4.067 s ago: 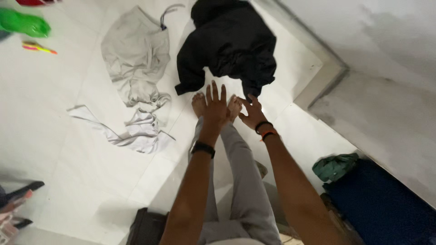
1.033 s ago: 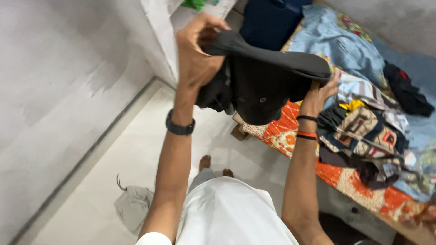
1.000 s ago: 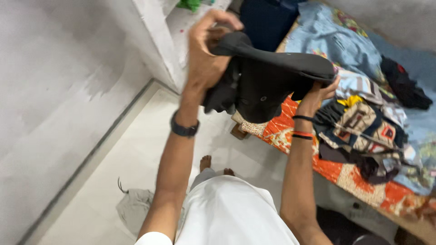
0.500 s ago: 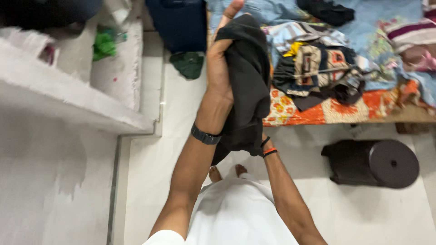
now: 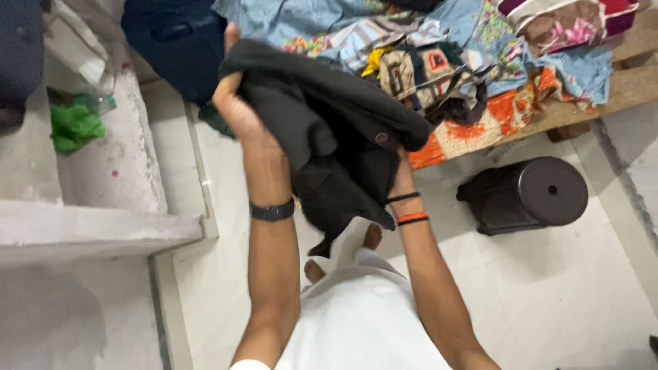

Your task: The person picks up various items of clothing from the floor and a bed, unfolding them to identify them and then folding or stacking them.

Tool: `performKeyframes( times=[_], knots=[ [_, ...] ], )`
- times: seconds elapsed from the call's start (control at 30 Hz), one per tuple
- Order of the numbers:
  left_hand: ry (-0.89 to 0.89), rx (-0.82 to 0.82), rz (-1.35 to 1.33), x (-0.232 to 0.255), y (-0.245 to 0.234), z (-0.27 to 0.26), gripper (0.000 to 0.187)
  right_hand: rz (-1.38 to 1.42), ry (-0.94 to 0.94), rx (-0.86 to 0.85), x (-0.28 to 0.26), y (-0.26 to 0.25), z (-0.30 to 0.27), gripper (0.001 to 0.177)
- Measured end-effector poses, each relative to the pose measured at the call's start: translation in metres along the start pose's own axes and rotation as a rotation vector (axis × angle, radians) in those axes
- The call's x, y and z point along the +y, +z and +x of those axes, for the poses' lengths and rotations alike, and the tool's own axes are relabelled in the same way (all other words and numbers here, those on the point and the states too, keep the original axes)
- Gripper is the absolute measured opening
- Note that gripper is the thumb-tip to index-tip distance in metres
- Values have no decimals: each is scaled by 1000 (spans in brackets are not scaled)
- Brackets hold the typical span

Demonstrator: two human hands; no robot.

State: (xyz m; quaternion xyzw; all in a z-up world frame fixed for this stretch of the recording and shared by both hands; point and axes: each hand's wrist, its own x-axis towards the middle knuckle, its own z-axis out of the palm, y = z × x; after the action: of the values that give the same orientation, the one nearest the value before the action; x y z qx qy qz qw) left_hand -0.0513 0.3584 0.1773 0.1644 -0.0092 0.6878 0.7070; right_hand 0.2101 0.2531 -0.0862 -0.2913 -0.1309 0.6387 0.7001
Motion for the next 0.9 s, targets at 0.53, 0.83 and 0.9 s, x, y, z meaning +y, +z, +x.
performKeyframes(
  times=[0.53,0.83,0.9],
  knots=[
    [168,222,375,-118,-35,88,33,21,-360,-226,-247,83,103,42],
    [190,11,408,-165,-29,187,36,-77,-590,-65,-284,50,192,38],
    [204,-12,408,-176,-37,209,37,-97,-622,-107,-292,52,203,37]
  ],
)
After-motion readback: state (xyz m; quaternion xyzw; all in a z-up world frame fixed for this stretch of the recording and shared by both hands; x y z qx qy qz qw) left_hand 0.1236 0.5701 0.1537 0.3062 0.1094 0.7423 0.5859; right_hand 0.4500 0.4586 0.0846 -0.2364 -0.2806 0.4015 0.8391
